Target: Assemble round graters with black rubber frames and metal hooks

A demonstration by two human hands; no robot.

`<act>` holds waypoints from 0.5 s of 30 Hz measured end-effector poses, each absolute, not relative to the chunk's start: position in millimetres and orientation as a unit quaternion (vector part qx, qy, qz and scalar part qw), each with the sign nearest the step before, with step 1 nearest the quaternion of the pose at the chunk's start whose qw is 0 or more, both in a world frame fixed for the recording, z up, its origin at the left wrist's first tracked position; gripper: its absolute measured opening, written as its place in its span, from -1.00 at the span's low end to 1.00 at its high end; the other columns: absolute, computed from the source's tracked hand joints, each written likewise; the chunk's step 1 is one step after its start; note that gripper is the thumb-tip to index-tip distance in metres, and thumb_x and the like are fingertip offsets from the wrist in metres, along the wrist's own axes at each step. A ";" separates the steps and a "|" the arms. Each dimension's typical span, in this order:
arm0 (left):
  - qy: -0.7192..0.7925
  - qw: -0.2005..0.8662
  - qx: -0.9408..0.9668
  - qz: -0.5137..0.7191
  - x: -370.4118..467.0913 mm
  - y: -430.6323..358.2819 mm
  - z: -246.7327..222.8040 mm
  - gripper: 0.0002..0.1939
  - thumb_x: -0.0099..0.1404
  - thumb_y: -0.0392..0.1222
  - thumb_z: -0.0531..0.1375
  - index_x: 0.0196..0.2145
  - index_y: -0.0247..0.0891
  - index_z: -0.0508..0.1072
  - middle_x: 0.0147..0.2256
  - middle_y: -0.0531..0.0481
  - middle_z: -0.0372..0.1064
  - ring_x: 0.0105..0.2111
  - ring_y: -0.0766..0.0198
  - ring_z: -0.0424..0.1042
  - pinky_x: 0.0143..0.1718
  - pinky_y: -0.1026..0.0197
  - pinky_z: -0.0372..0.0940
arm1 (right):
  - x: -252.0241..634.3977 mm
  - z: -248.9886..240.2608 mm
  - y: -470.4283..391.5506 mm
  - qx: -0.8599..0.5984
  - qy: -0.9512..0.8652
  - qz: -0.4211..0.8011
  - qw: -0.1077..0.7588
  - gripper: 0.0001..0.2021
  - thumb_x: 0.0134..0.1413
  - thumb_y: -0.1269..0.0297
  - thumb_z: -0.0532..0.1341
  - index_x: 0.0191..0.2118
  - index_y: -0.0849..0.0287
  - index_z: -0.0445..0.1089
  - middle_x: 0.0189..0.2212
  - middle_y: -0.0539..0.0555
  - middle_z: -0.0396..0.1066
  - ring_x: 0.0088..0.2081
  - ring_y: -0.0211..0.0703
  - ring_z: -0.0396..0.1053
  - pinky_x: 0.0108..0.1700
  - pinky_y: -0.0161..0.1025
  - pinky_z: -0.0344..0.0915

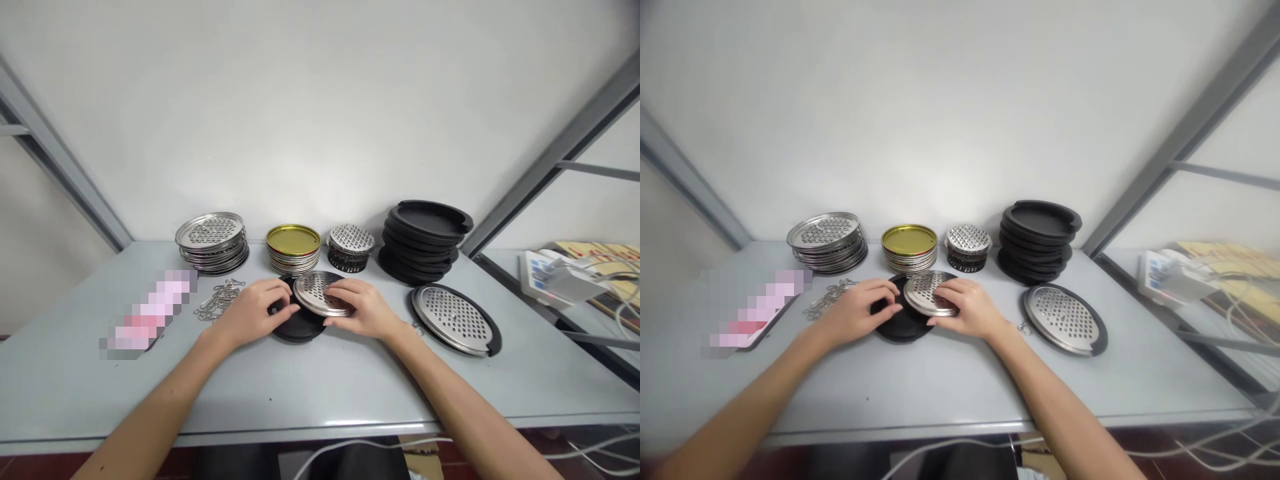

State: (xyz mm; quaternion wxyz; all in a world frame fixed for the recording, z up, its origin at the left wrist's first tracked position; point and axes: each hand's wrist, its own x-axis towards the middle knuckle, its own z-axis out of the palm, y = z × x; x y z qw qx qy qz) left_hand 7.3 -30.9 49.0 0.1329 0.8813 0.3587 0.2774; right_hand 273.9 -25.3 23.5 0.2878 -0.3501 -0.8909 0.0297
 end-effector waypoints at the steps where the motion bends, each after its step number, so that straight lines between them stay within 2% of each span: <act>1: 0.379 0.123 0.871 0.289 5.7 -28.5 48.2 -0.76 0.35 -0.04 0.08 -0.30 -0.22 0.45 -0.16 -0.07 0.42 -0.13 0.16 0.40 -0.04 0.08 0.27 | 272.9 22.9 -25.0 -0.343 -0.896 0.029 0.279 -0.49 -0.01 -0.14 0.24 -0.07 0.17 0.42 -0.15 0.20 0.48 -0.16 0.00 0.41 -0.09 -0.08 0.31; 4: 0.429 0.097 0.858 0.264 3.0 -24.2 40.6 -0.64 0.34 0.05 0.08 -0.06 -0.21 0.42 0.03 -0.16 0.30 0.03 0.05 0.31 0.09 -0.04 0.20 | 270.4 21.9 -24.7 -0.331 -0.906 0.022 0.262 -0.44 -0.04 -0.17 0.25 -0.06 0.17 0.41 -0.14 0.21 0.45 -0.13 0.02 0.37 -0.03 -0.02 0.25; 7: 0.437 0.103 0.870 0.205 3.6 -25.3 31.3 -0.49 0.35 0.11 0.05 0.18 -0.12 0.25 0.21 -0.18 0.11 0.19 -0.01 0.14 0.18 -0.10 0.10 | 268.6 22.5 -25.6 -0.325 -0.912 0.023 0.249 -0.44 -0.05 -0.16 0.26 -0.04 0.16 0.41 -0.14 0.20 0.44 -0.14 0.02 0.36 -0.03 -0.01 0.24; 9: 0.428 0.116 0.878 0.181 4.8 -27.2 27.6 -0.48 0.37 0.09 0.02 0.23 -0.04 0.17 0.27 -0.14 0.01 0.25 -0.01 0.03 0.20 -0.11 0.07 | 267.7 23.6 -26.4 -0.319 -0.916 0.028 0.243 -0.46 -0.05 -0.14 0.27 -0.03 0.14 0.41 -0.15 0.19 0.44 -0.14 0.01 0.35 -0.04 -0.02 0.24; 13: 0.424 0.131 0.882 0.161 4.6 -28.7 27.2 -0.50 0.38 0.10 0.01 0.23 0.00 0.18 0.32 -0.10 -0.10 0.30 -0.05 -0.09 0.23 -0.16 0.00 | 267.3 26.6 -28.1 -0.309 -0.918 0.048 0.245 -0.44 -0.11 -0.13 0.31 -0.03 0.12 0.41 -0.13 0.18 0.44 -0.11 0.02 0.34 -0.03 -0.01 0.26; 15: 0.423 0.141 0.883 0.147 2.9 -28.1 28.8 -0.45 0.36 0.14 0.02 0.25 0.01 0.15 0.34 -0.10 -0.16 0.31 -0.07 -0.13 0.23 -0.18 -0.02 | 267.9 27.5 -28.4 -0.312 -0.915 0.067 0.248 -0.53 -0.02 -0.08 0.28 -0.06 0.12 0.43 -0.13 0.17 0.43 -0.10 0.01 0.34 -0.02 -0.02 0.27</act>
